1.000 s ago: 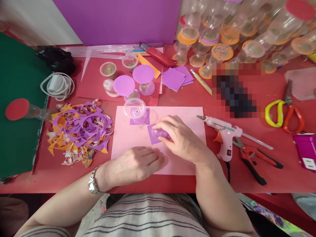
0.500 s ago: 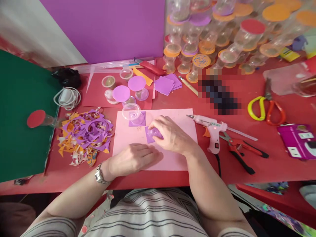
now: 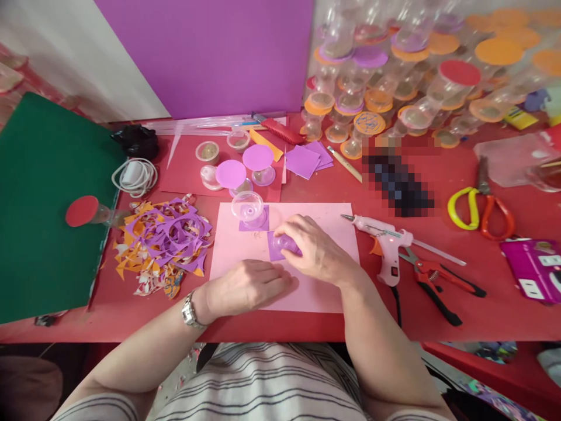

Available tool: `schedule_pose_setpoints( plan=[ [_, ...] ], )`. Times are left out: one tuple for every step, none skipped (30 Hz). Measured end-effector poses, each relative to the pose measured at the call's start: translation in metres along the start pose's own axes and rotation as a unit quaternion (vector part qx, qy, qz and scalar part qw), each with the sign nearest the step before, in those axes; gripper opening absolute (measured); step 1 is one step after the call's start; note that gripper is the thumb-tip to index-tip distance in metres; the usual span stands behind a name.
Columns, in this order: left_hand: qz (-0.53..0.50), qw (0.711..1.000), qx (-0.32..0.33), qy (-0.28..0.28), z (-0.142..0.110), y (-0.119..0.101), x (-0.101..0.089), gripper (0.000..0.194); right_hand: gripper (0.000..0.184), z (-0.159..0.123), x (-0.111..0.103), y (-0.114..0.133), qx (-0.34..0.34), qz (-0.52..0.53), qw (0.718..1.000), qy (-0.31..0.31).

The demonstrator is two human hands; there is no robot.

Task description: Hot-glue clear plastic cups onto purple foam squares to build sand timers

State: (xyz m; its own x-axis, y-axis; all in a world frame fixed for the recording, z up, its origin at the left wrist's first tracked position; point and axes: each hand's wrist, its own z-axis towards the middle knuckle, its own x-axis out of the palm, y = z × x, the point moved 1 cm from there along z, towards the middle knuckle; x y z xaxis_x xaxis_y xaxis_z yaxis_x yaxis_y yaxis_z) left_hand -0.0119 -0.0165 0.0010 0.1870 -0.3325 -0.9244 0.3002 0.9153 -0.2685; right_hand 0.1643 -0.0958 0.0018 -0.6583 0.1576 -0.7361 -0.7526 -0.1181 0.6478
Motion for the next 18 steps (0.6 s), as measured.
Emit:
schedule_pose_setpoints(
  plan=[
    [0.002,1.0,0.0,-0.001,0.0004,-0.0004,0.0,0.015,0.028,-0.0001,-0.0002,0.0001,-0.002,-0.002,1.0,0.001],
    [0.003,1.0,-0.001,-0.001,0.0008,-0.0008,-0.0001,0.015,0.029,-0.0001,-0.0005,0.0003,-0.004,-0.005,1.0,0.003],
    [0.005,1.0,-0.002,0.001,0.0011,-0.0013,-0.0002,0.015,0.029,-0.0001,-0.0008,0.0003,-0.005,-0.007,1.0,0.004],
    [0.007,1.0,-0.004,0.004,0.0014,-0.0017,-0.0003,0.016,0.029,0.0,-0.0011,0.0003,-0.007,-0.009,1.0,0.005],
    [0.009,1.0,-0.006,0.007,0.0016,-0.002,-0.0003,0.016,0.029,0.0001,-0.0013,0.0002,-0.008,-0.01,1.0,0.006],
    [0.01,1.0,-0.008,0.01,0.0017,-0.0023,-0.0001,0.016,0.029,0.0002,-0.0014,0.0,-0.01,-0.01,1.0,0.007],
    [0.009,1.0,-0.01,0.012,0.0015,-0.0025,0.0001,0.016,0.029,0.0004,-0.0013,-0.0002,-0.011,-0.01,1.0,0.007],
    [0.007,1.0,-0.012,0.013,0.0013,-0.0025,0.0006,0.015,0.029,0.0007,-0.0012,-0.0004,-0.011,-0.008,1.0,0.006],
    [0.004,1.0,-0.013,0.013,0.001,-0.0025,0.0011,0.015,0.029,0.0009,-0.0009,-0.0004,-0.012,-0.007,1.0,0.005],
    [-0.001,1.0,-0.014,0.013,0.0006,-0.0024,0.0016,0.015,0.028,0.0012,-0.0006,-0.0004,-0.011,-0.007,1.0,0.002],
    [-0.005,1.0,-0.015,0.014,0.0002,-0.0022,0.0022,0.015,0.029,0.0015,-0.0004,-0.0002,-0.011,-0.006,1.0,-0.002],
    [-0.009,1.0,-0.016,0.016,-0.0001,-0.0019,0.0027,0.015,0.029,0.0018,-0.0001,0.0001,-0.011,-0.006,1.0,-0.005],
    [-0.013,1.0,-0.017,0.017,-0.0004,-0.0016,0.0031,0.015,0.029,0.0021,0.0002,0.0004,-0.011,-0.004,1.0,-0.008],
    [-0.015,1.0,-0.017,0.018,-0.0006,-0.0013,0.0033,0.015,0.029,0.0023,0.0005,0.0007,-0.009,-0.002,1.0,-0.011],
    [-0.017,1.0,-0.017,0.019,-0.0007,-0.0011,0.0034,0.016,0.029,0.0026,0.0007,0.0009,-0.007,0.002,1.0,-0.012],
    [-0.019,1.0,-0.016,0.02,-0.0008,-0.0009,0.0033,0.016,0.029,0.0029,0.001,0.001,-0.006,0.007,1.0,-0.012],
    [-0.02,0.999,-0.015,0.02,-0.0009,-0.0007,0.0031,0.016,0.03,0.0031,0.0012,0.0009,-0.004,0.012,1.0,-0.011],
    [-0.021,0.999,-0.013,0.02,-0.001,-0.0006,0.0028,0.017,0.03,0.0033,0.0015,0.0007,-0.002,0.017,1.0,-0.009]
  ],
)
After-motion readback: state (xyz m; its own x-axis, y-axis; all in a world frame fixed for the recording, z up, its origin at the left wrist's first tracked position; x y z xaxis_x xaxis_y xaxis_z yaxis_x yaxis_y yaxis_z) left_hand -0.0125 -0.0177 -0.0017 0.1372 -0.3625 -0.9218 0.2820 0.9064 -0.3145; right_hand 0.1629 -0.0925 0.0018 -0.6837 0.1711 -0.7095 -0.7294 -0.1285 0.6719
